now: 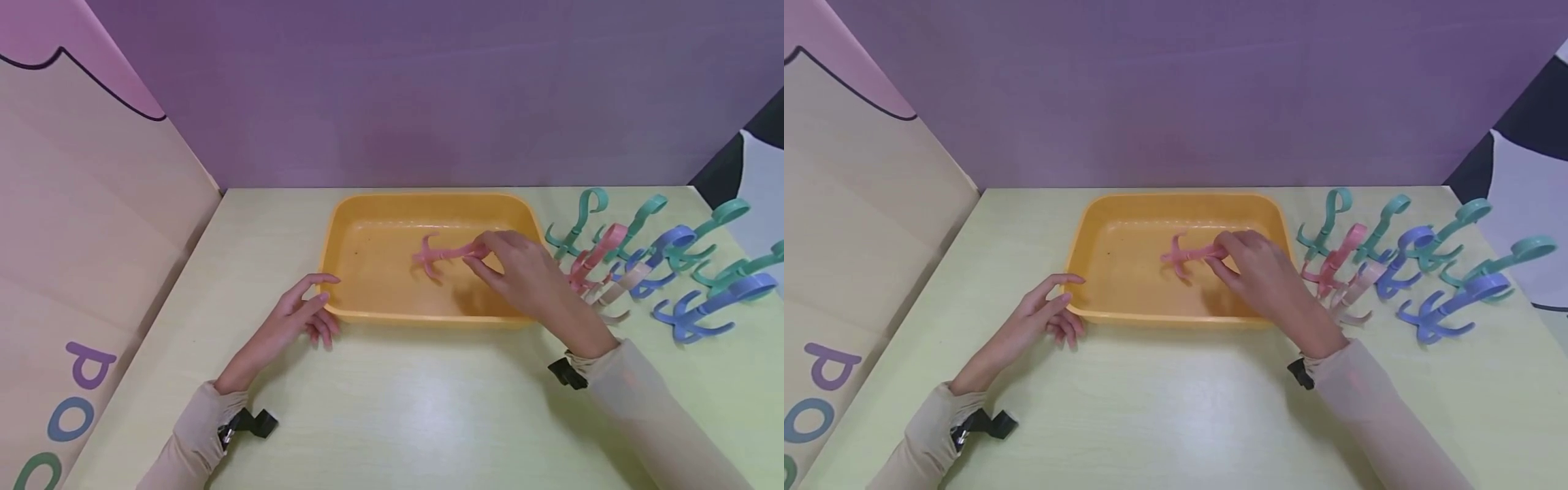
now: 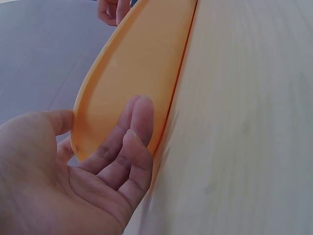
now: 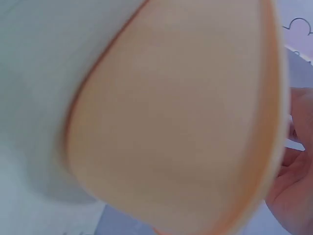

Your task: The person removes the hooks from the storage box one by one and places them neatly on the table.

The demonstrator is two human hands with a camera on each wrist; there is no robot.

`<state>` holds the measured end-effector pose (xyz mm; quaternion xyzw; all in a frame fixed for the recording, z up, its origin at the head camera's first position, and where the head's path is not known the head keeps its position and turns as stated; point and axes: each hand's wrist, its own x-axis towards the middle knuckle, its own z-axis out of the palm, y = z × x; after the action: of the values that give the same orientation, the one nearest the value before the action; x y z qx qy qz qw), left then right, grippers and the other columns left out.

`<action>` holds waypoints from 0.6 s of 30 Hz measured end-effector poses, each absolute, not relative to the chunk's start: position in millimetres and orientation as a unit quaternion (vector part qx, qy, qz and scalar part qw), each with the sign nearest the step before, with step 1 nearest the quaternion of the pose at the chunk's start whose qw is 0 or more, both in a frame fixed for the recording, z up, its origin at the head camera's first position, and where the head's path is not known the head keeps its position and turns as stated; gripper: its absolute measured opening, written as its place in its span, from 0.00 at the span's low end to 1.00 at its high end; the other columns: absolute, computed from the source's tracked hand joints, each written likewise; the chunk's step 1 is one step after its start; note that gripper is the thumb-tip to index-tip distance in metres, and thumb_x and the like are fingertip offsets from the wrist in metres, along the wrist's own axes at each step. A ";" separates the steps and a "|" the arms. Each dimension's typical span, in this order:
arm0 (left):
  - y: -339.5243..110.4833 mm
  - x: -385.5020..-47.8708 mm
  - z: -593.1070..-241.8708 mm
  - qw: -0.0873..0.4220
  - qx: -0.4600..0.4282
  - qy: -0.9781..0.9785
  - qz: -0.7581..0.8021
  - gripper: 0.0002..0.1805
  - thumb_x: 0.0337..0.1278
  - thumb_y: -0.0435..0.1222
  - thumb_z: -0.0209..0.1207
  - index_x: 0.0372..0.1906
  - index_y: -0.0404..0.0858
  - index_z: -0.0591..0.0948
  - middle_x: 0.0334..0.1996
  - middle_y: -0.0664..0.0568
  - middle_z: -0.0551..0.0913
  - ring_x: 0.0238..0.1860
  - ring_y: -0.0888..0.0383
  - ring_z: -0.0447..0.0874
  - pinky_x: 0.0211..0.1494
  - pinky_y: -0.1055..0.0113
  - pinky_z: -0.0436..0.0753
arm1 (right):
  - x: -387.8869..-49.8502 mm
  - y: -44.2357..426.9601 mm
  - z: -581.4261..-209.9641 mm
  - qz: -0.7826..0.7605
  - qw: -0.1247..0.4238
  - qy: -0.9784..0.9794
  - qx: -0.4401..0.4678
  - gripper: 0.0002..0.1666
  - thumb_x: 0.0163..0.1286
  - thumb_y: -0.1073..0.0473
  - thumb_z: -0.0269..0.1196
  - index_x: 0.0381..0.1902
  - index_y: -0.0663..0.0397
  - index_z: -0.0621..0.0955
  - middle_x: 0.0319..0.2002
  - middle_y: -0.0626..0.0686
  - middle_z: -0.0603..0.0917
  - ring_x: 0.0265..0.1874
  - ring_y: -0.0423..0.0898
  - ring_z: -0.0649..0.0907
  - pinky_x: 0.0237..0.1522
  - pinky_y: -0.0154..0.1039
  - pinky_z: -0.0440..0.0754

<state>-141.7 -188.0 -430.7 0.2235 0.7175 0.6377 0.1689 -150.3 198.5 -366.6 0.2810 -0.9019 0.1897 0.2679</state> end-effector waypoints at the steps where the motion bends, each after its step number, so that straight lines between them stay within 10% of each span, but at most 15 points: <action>1: -187.8 -141.7 -430.4 0.169 0.224 0.717 0.638 0.23 0.80 0.42 0.44 0.71 0.38 0.62 0.31 0.32 0.85 0.24 0.37 0.85 0.23 0.58 0.82 | -149.1 197.9 -364.4 0.190 0.277 -0.897 0.288 0.13 0.59 0.59 0.74 0.36 0.58 0.81 0.32 0.53 0.86 0.31 0.53 0.85 0.29 0.48 0.83; 18: -187.7 -145.4 -435.2 0.166 0.232 0.716 0.637 0.21 0.80 0.41 0.44 0.70 0.41 0.64 0.31 0.32 0.85 0.23 0.37 0.84 0.22 0.57 0.81 | -125.8 205.9 -319.3 0.204 0.303 -0.890 0.274 0.25 0.57 0.65 0.74 0.52 0.64 0.78 0.34 0.52 0.85 0.35 0.54 0.87 0.38 0.52 0.86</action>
<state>-145.4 -187.7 -435.2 0.2316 0.7159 0.6374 0.1663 -125.8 205.9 -319.3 0.2735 -0.8898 0.2036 0.3033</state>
